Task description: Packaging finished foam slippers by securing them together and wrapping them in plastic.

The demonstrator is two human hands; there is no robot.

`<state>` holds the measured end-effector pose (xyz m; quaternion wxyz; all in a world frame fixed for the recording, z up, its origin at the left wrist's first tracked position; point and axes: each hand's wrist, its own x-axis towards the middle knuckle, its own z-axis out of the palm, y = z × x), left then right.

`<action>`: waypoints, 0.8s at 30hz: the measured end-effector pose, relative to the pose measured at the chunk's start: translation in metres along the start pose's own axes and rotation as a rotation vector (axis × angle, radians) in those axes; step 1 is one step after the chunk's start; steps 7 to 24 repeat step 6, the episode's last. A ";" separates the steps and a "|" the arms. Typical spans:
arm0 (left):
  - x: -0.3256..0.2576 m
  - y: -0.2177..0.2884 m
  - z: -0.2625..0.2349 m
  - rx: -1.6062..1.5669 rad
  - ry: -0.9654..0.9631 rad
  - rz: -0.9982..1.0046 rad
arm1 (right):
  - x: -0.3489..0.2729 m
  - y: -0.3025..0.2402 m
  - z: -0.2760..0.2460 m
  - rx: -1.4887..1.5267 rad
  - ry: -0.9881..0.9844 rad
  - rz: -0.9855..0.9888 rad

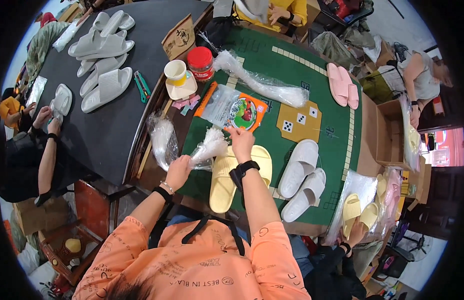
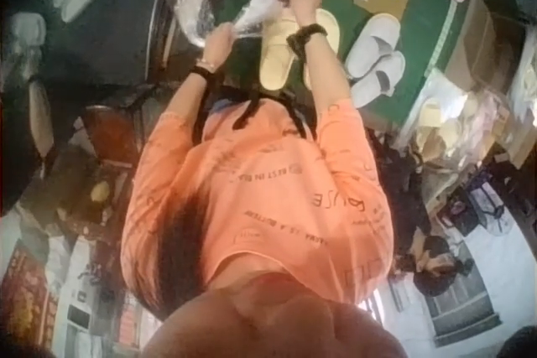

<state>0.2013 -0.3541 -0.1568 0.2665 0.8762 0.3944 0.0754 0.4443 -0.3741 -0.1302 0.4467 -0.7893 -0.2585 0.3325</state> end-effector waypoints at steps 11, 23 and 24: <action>0.018 -0.004 0.005 0.045 -0.013 -0.129 | 0.009 -0.015 -0.059 -0.171 0.343 -0.140; 0.018 -0.004 0.005 0.045 -0.013 -0.129 | 0.009 -0.015 -0.059 -0.171 0.343 -0.140; 0.018 -0.004 0.005 0.045 -0.013 -0.129 | 0.009 -0.015 -0.059 -0.171 0.343 -0.140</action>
